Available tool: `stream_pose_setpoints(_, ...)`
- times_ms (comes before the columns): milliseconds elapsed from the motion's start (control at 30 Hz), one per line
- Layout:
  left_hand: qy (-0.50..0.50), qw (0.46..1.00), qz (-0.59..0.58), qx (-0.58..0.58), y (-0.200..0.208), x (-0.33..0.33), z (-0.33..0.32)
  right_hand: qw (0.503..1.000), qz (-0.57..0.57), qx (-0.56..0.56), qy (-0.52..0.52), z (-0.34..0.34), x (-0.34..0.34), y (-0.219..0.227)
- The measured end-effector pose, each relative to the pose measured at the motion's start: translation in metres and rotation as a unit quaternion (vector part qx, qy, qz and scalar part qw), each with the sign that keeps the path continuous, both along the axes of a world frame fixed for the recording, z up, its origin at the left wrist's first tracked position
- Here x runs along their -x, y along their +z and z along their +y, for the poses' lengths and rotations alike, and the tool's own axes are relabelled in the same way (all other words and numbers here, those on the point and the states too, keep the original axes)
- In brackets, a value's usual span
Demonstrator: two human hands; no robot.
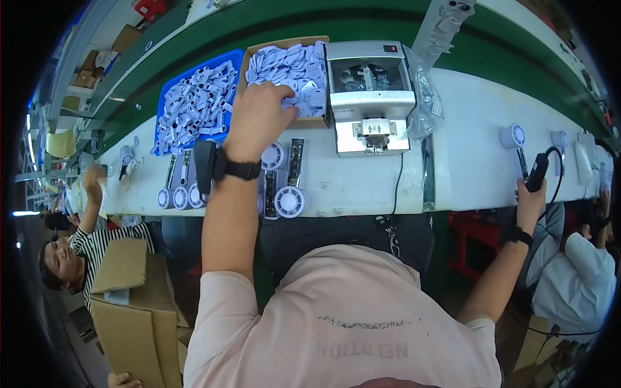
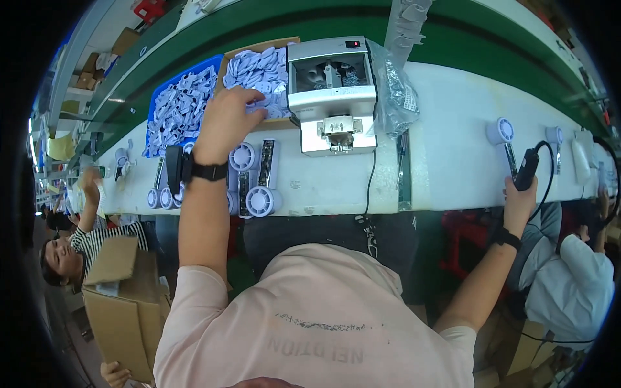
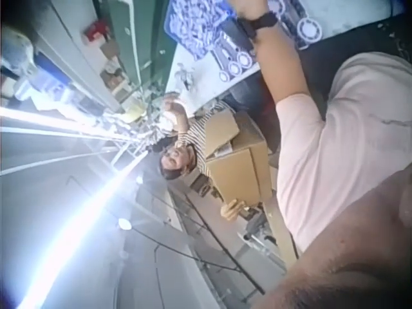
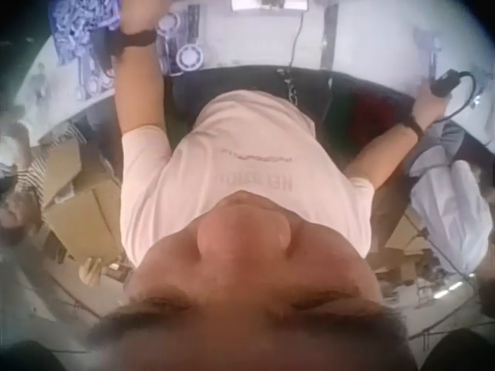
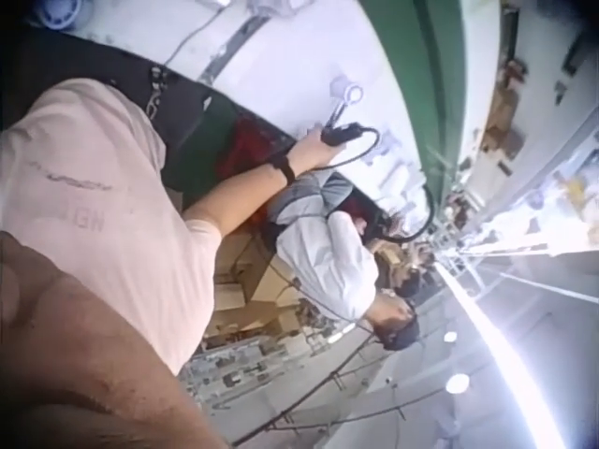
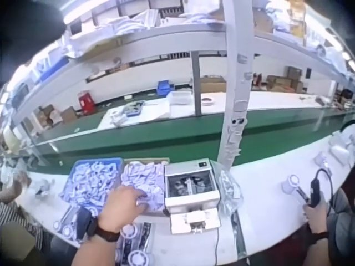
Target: Use an electric screwdriver to assemble small components at a factory workstation.
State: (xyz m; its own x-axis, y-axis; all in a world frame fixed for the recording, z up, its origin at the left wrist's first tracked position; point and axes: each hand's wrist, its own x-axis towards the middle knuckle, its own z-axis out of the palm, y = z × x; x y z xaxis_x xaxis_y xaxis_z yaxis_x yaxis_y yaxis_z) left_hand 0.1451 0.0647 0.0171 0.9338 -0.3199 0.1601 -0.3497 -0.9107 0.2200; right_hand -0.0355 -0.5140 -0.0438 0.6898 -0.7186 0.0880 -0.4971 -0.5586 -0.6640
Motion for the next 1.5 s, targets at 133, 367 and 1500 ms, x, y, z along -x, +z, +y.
stream_pose_setpoints(133, -0.046, 0.994, 0.095, -0.009, -0.008, -0.01, 0.001, 0.998, -0.058, 0.029, 0.005, 0.029, 0.0, 0.034)
stream_pose_setpoints(367, 0.005, 0.955, 0.114, 0.274, 0.016, 0.027, -0.001, 0.983, -0.096, -0.02, 0.157, 0.117, 0.02, 0.113)
stream_pose_setpoints(1500, -0.236, 0.889, 0.043, 0.39, 0.008, 0.119, -0.075, 0.832, -0.022, -0.291, 0.472, 0.269, -0.024, 0.059)
